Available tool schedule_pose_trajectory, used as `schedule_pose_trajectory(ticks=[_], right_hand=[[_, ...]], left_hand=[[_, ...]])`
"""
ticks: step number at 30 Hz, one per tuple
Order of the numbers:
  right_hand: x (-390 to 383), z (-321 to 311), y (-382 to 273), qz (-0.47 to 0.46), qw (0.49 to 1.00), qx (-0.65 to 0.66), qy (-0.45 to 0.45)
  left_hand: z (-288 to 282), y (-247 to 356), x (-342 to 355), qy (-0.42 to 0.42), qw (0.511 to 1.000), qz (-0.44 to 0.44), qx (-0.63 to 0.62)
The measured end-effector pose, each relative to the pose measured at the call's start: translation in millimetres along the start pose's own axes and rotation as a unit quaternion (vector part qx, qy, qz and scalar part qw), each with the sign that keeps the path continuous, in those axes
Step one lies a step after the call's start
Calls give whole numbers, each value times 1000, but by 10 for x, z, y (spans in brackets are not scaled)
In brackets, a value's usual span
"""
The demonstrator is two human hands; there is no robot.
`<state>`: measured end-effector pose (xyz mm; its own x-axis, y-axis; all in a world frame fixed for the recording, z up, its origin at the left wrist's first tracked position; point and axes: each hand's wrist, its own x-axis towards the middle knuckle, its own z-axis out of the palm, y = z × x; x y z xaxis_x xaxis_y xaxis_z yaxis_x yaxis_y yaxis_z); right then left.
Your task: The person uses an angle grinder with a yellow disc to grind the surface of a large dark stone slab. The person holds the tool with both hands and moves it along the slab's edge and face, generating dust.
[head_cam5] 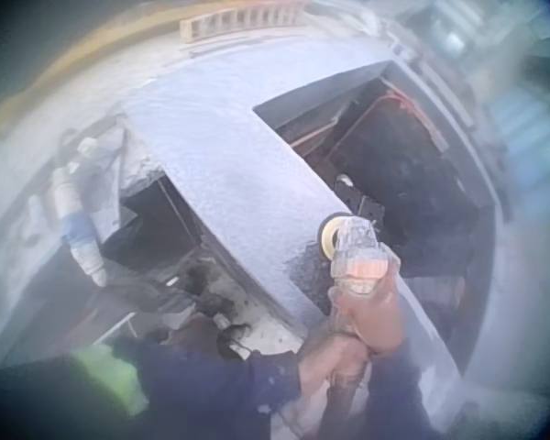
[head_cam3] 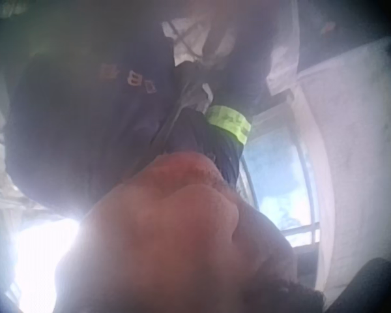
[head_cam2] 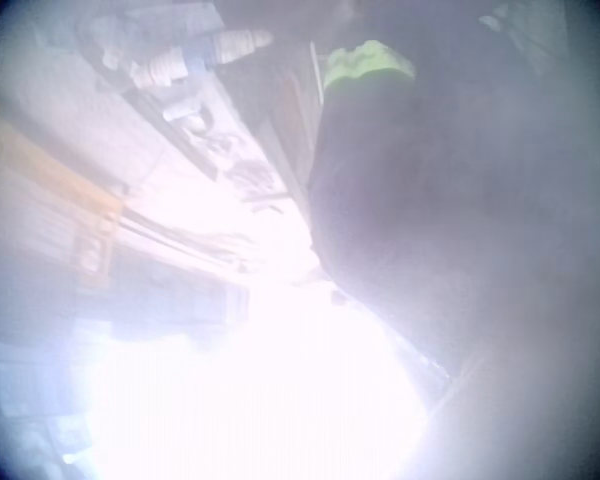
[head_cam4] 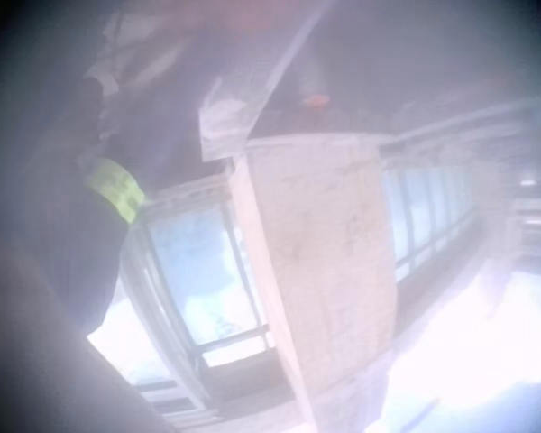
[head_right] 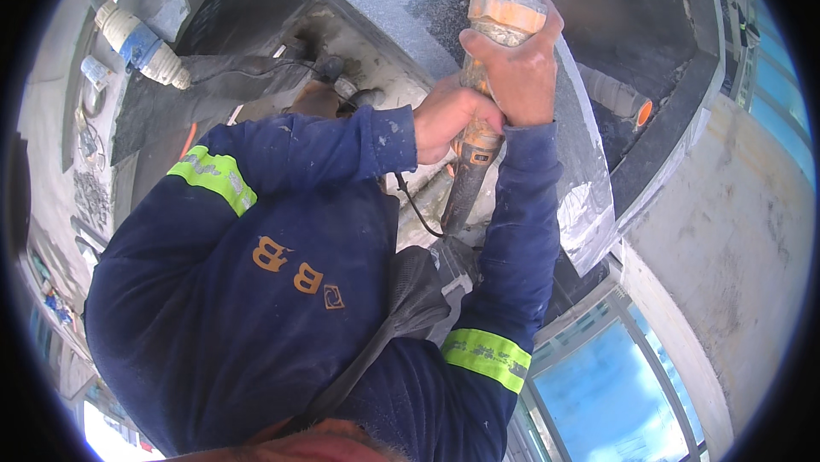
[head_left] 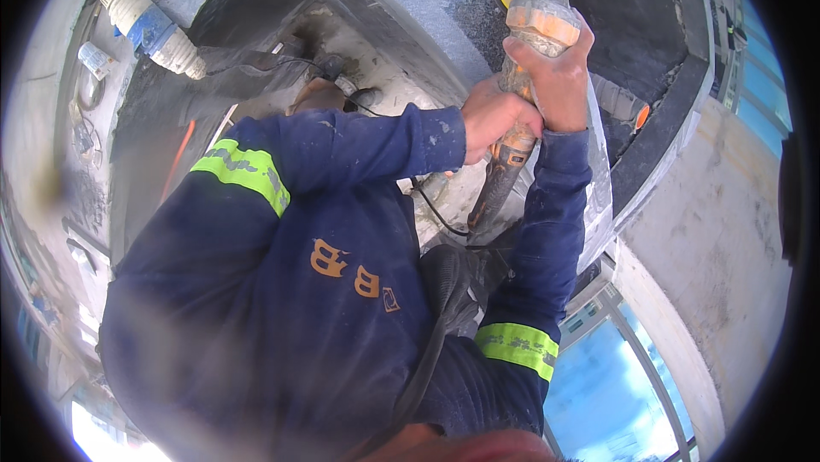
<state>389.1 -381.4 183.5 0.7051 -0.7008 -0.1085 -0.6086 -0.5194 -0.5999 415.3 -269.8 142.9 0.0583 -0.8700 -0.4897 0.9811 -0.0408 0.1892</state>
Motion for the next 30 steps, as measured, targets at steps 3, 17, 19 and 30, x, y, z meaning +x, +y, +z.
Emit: schedule_pose_trajectory(ticks=[3, 17, 19, 30], right_hand=[[135, -141, 198, 25, 999, -7, 27], [-122, 128, -197, -29, 999, 21, -21], [-120, 128, -197, -14, 1000, 8, -19], [165, -211, 313, -21, 987, -160, 2]], left_hand=[[97, 17, 225, -15, 999, -29, 12], [-71, 27, -196, 14, 1000, 12, 22], [-67, 30, -224, 20, 1000, 5, 10], [136, 56, 330, -31, 997, -68, 19]])
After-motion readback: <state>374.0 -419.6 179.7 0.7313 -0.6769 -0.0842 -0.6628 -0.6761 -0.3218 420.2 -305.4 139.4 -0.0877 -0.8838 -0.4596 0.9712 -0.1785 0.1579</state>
